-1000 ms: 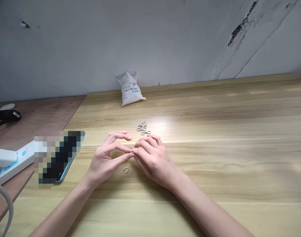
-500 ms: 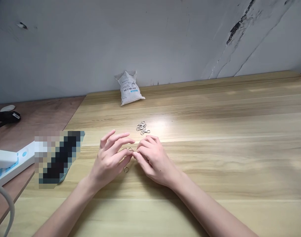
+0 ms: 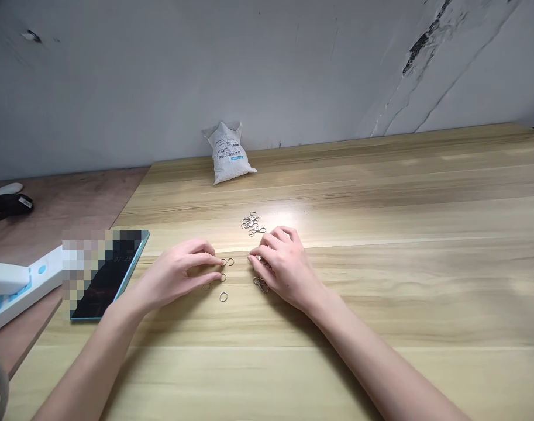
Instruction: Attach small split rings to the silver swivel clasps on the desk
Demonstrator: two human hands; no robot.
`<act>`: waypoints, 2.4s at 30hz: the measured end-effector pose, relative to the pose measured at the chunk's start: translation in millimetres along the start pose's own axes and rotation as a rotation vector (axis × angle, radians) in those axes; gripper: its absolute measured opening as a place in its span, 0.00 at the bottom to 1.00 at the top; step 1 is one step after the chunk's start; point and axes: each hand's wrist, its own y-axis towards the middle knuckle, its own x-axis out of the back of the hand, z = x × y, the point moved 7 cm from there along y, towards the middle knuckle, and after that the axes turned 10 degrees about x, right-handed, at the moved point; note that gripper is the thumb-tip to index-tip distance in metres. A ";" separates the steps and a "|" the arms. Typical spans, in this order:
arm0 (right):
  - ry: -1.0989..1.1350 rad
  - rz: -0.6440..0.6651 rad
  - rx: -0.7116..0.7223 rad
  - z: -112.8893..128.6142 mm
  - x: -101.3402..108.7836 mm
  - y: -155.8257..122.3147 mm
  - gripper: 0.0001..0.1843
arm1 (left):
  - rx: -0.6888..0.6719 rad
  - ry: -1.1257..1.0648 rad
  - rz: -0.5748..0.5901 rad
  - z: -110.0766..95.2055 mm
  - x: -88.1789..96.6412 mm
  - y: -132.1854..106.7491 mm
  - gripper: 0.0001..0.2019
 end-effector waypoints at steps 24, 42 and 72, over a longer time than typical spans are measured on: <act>-0.108 0.506 -0.012 19.5 6.1 -10.9 0.08 | -0.071 -0.097 0.065 -21.7 -20.2 -0.4 0.06; -0.284 0.389 0.120 27.8 -2.5 -9.4 0.13 | -0.187 0.142 -0.167 -36.5 -24.5 3.0 0.11; 0.000 0.088 -0.066 4.9 4.2 -4.0 0.07 | -0.095 0.055 -0.179 -29.9 -27.7 7.5 0.05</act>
